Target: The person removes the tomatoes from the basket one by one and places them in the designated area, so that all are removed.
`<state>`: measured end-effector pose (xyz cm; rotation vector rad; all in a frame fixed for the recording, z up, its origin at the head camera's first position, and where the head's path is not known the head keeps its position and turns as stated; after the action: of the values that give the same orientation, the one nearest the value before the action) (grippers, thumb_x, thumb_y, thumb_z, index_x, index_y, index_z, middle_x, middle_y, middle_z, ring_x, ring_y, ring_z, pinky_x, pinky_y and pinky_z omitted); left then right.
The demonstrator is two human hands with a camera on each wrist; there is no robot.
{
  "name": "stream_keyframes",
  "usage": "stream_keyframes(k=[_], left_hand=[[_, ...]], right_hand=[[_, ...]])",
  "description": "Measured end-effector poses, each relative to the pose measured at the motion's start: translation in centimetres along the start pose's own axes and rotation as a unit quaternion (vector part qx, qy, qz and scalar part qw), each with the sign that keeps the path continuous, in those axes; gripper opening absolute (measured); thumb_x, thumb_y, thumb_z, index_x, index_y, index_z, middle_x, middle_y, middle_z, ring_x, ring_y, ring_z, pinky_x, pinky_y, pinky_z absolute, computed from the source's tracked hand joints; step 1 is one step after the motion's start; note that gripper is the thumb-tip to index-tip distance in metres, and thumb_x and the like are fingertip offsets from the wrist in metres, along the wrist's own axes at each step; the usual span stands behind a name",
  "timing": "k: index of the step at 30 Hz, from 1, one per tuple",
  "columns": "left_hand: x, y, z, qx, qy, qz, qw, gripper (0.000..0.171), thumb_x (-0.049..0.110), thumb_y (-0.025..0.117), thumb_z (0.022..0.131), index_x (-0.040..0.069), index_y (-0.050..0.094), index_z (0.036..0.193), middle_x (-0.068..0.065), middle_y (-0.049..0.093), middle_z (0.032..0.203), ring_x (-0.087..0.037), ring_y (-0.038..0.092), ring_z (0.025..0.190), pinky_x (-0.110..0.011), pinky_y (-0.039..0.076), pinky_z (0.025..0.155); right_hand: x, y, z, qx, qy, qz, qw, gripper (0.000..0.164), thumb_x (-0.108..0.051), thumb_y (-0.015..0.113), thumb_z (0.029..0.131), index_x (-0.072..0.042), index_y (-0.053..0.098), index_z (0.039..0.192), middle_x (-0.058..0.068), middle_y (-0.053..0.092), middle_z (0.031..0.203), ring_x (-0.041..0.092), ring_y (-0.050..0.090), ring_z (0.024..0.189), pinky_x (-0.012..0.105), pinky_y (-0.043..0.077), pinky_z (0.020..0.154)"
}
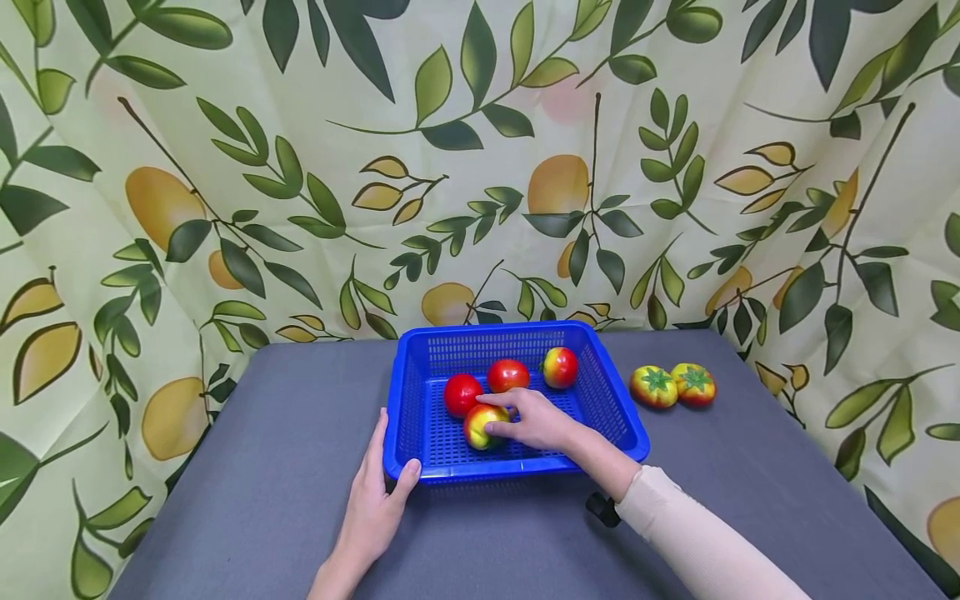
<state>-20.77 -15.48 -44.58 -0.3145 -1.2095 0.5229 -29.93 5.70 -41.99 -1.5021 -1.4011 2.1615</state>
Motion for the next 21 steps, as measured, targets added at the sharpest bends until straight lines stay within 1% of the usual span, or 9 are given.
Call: stream_keyframes(k=[5,8,11,14,18,21], left_hand=[[0.04,0.08,-0.04,0.000,-0.002,0.000,1.0000,0.078,0.033,0.061,0.097,0.021,0.015,0.159,0.001,0.018,0.162,-0.028,0.025,0.144,-0.058,0.028,0.108],[0.02,0.06,-0.04,-0.001,-0.003,0.002,1.0000,0.079,0.033,0.061,0.098,0.024,0.013,0.160,0.003,0.017,0.162,-0.027,0.025,0.144,-0.057,0.027,0.109],[-0.05,0.04,-0.01,-0.001,-0.005,0.005,1.0000,0.079,0.034,0.061,0.098,0.027,0.012,0.159,0.004,0.017,0.162,-0.027,0.024,0.144,-0.057,0.027,0.109],[-0.10,0.06,-0.02,-0.002,-0.006,0.004,1.0000,0.079,0.034,0.061,0.098,0.030,0.011,0.159,0.004,0.016,0.162,-0.027,0.024,0.144,-0.057,0.027,0.109],[-0.13,0.12,0.00,-0.004,-0.007,0.003,1.0000,0.079,0.034,0.060,0.098,0.026,0.012,0.160,0.003,0.016,0.162,-0.028,0.024,0.144,-0.057,0.027,0.109],[-0.11,0.13,0.00,-0.004,-0.008,0.001,1.0000,0.079,0.033,0.060,0.098,0.025,0.012,0.160,0.003,0.016,0.162,-0.028,0.024,0.144,-0.056,0.027,0.109]], right_hand=[[0.14,0.17,-0.14,-0.006,-0.001,-0.032,0.999,0.056,-0.024,0.074,0.089,-0.016,0.056,0.142,0.007,0.059,0.130,0.023,0.056,0.109,0.043,0.047,0.093],[0.13,0.19,-0.13,-0.005,-0.003,-0.037,0.999,0.056,-0.021,0.074,0.089,-0.016,0.056,0.141,0.010,0.058,0.132,0.024,0.054,0.115,0.045,0.045,0.097],[-0.02,0.13,-0.11,-0.004,-0.007,-0.036,0.999,0.055,-0.021,0.074,0.089,-0.015,0.057,0.140,0.009,0.058,0.133,0.022,0.054,0.116,0.044,0.044,0.098],[-0.17,0.12,-0.07,-0.006,-0.010,-0.032,0.999,0.054,-0.021,0.073,0.089,-0.014,0.058,0.140,0.005,0.059,0.131,0.019,0.055,0.113,0.042,0.045,0.096],[-0.15,0.11,-0.02,-0.007,-0.006,-0.025,1.000,0.053,-0.021,0.073,0.089,-0.013,0.058,0.139,0.002,0.061,0.130,0.017,0.056,0.111,0.041,0.045,0.096],[-0.05,0.12,-0.06,-0.006,-0.001,-0.021,1.000,0.052,-0.021,0.073,0.089,-0.014,0.059,0.139,0.003,0.060,0.130,0.018,0.055,0.113,0.043,0.045,0.097]])
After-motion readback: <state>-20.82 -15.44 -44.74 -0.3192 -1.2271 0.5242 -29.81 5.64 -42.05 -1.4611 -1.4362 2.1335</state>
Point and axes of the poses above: each hand's wrist, its own z-axis towards the middle knuckle, its own y-axis out of the palm, x = y × z, the point moved 9 cm from there along z, towards the middle knuckle
